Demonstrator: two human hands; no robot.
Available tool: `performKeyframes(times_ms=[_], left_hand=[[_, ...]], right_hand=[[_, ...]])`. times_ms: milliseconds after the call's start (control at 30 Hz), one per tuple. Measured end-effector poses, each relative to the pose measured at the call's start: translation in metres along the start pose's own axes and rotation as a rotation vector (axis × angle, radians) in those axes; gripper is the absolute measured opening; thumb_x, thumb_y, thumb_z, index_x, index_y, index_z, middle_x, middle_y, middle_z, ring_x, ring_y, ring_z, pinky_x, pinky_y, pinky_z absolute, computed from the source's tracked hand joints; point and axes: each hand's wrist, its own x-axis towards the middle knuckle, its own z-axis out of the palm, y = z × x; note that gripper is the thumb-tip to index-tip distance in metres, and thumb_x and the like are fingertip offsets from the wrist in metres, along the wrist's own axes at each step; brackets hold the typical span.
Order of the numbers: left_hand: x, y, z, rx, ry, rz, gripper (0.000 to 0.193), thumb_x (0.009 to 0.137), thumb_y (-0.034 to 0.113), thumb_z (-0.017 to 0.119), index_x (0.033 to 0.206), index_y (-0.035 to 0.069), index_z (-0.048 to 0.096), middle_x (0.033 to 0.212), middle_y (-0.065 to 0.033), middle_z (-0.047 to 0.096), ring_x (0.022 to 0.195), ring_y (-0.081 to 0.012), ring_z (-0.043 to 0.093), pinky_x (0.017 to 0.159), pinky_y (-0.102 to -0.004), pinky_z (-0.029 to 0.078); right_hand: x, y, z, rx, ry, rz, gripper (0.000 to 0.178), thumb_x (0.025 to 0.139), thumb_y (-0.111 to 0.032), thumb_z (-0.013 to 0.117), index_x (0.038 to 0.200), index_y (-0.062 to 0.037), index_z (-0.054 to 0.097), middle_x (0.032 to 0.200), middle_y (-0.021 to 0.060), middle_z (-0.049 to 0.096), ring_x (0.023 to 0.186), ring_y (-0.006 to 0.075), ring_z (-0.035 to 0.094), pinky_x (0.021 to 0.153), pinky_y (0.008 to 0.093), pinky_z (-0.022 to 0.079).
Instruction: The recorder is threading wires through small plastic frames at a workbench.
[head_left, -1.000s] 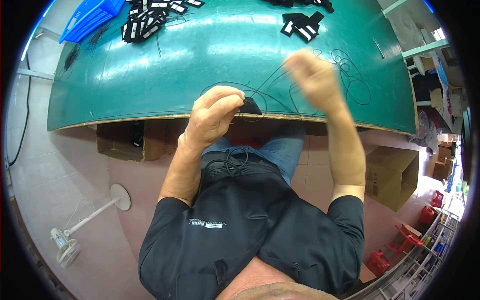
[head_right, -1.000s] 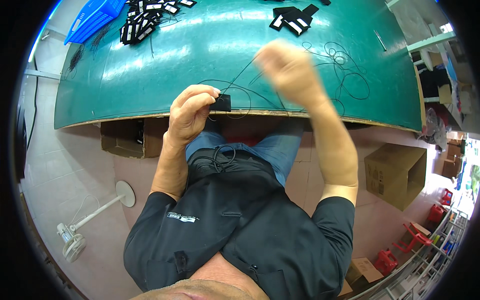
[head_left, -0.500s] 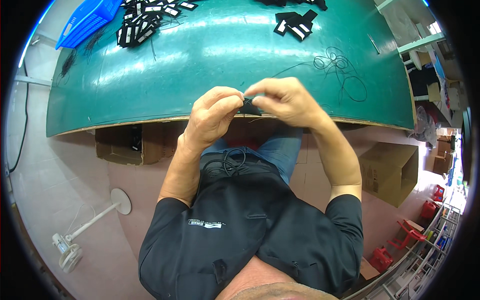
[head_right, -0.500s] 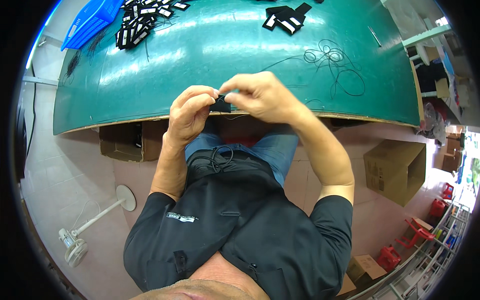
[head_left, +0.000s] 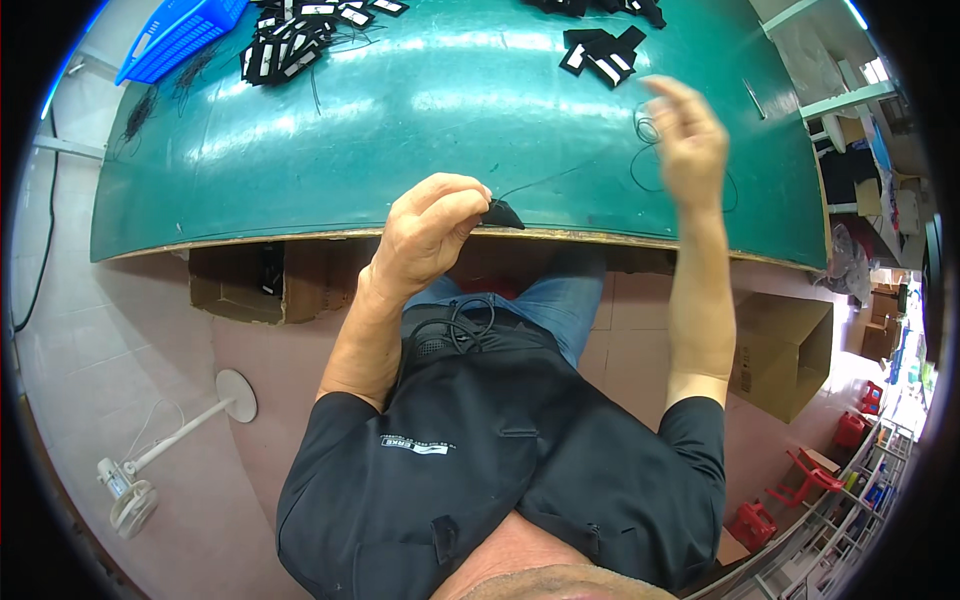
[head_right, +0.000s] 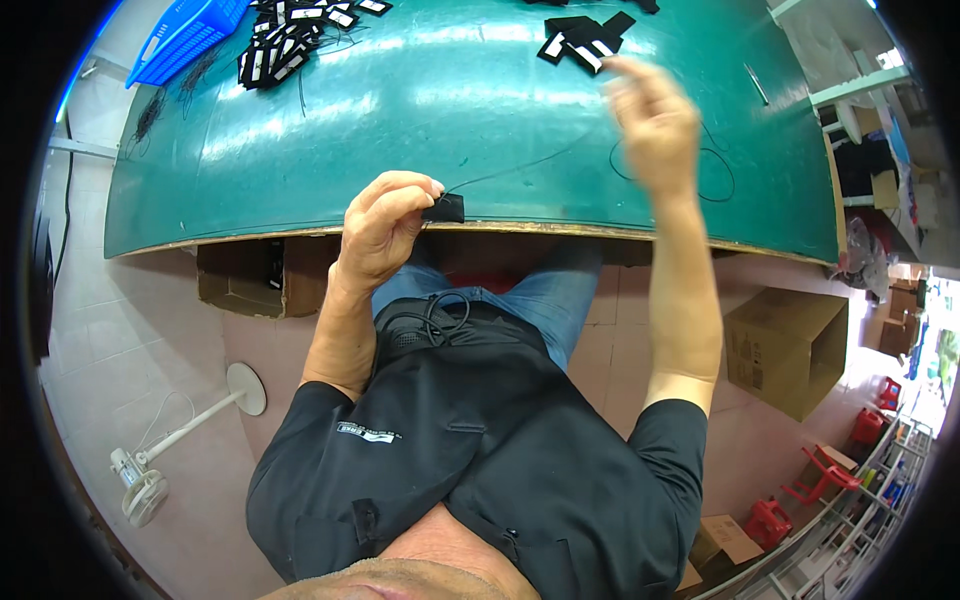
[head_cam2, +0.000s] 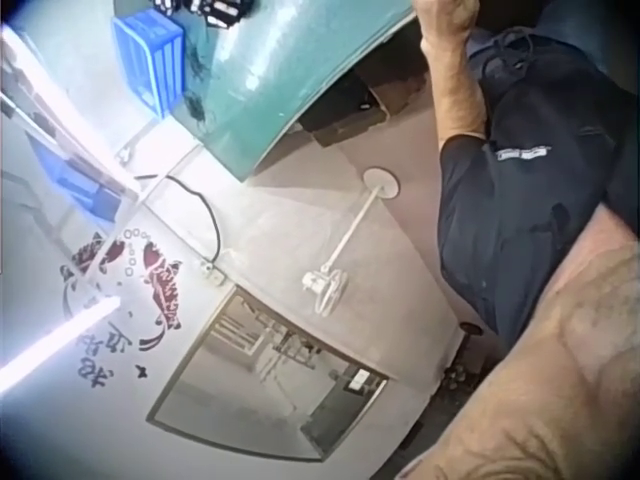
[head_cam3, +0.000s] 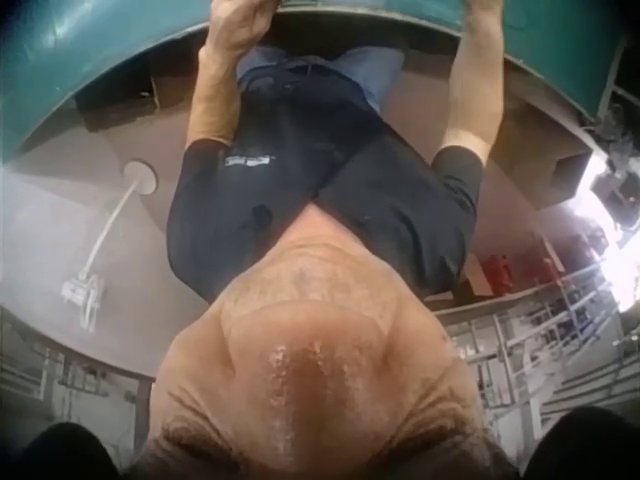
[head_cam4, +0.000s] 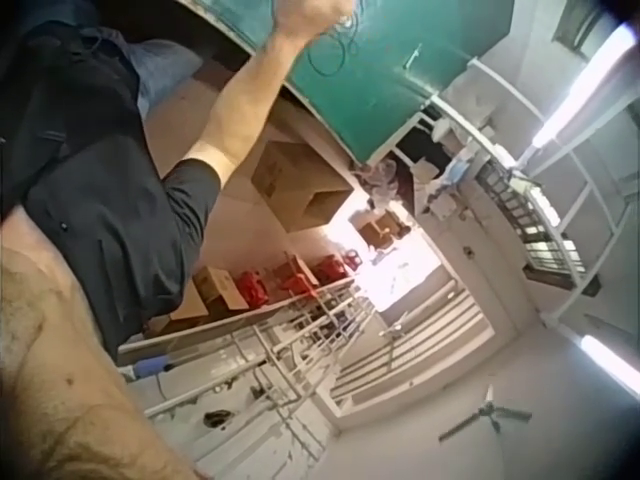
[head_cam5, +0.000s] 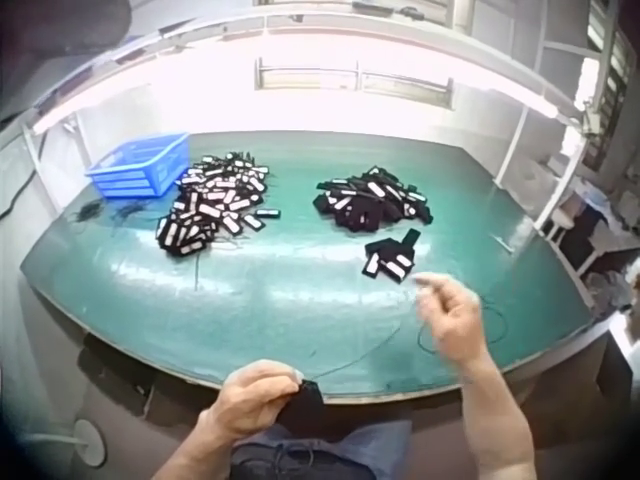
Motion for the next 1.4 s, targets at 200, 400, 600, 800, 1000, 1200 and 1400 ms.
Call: performKeyframes(times_ms=[200,400,600,800,1000,1200,1400], left_hand=[[0.004,0.002,0.006,-0.019,0.028,0.008,0.023,0.078,-0.012,0.067,0.096,0.002,0.062,0.094,-0.0127,0.066,0.081,-0.0266,0.066,0.069,-0.0322,0.055],[-0.001,0.001,0.003,-0.052,0.057,-0.012,0.023,0.079,-0.012,0.066,0.096,0.002,0.062,0.094,-0.0130,0.066,0.081,-0.0260,0.066,0.068,-0.0316,0.054],[0.003,-0.001,0.003,-0.055,0.073,-0.009,0.022,0.079,-0.012,0.066,0.096,0.002,0.062,0.093,-0.0129,0.066,0.081,-0.0262,0.066,0.069,-0.0320,0.054],[0.003,0.003,0.006,-0.046,0.058,-0.017,0.021,0.080,-0.011,0.066,0.096,0.002,0.062,0.093,-0.0128,0.067,0.081,-0.0268,0.066,0.070,-0.0329,0.054],[-0.003,0.002,0.003,-0.068,0.062,-0.036,0.021,0.080,-0.010,0.067,0.096,0.002,0.062,0.093,-0.0127,0.067,0.081,-0.0270,0.066,0.070,-0.0331,0.054],[-0.001,0.004,0.004,-0.072,0.068,-0.033,0.019,0.081,-0.009,0.067,0.096,0.002,0.062,0.093,-0.0127,0.067,0.081,-0.0267,0.066,0.069,-0.0326,0.054],[-0.005,0.005,0.002,-0.077,0.057,-0.057,0.016,0.083,-0.007,0.068,0.095,0.002,0.063,0.093,-0.0124,0.067,0.081,-0.0264,0.066,0.069,-0.0323,0.054]], right_hand=[[-0.049,-0.027,0.065,0.287,-0.737,-0.148,0.015,0.091,-0.010,0.067,0.105,-0.0039,0.069,0.071,0.0019,0.061,0.059,0.0067,0.050,0.055,0.0215,0.041],[-0.003,-0.005,0.040,-0.126,-0.131,-0.282,0.013,0.093,-0.015,0.066,0.090,-0.0019,0.066,0.069,0.0014,0.060,0.059,0.0075,0.049,0.053,0.0225,0.040],[0.017,0.012,0.006,-0.151,0.242,-0.061,0.014,0.094,-0.012,0.063,0.105,-0.0063,0.070,0.070,-0.0043,0.057,0.061,0.0052,0.047,0.055,0.0221,0.040],[-0.037,-0.032,0.056,0.154,-0.683,-0.106,0.020,0.093,-0.010,0.064,0.112,-0.0053,0.069,0.072,-0.0040,0.057,0.062,0.0052,0.047,0.056,0.0226,0.041],[-0.020,0.003,0.057,0.103,-0.455,-0.180,0.017,0.092,-0.008,0.064,0.108,-0.0041,0.068,0.072,-0.0040,0.055,0.062,0.0058,0.047,0.056,0.0221,0.040],[-0.035,-0.027,0.057,0.193,-0.659,-0.036,0.012,0.092,-0.007,0.065,0.103,-0.0030,0.067,0.069,-0.0044,0.052,0.062,0.0051,0.045,0.055,0.0224,0.039],[-0.040,-0.025,0.070,0.249,-0.764,-0.042,0.014,0.091,-0.007,0.065,0.105,-0.0032,0.067,0.068,-0.0047,0.050,0.062,0.0039,0.044,0.054,0.0230,0.038]])
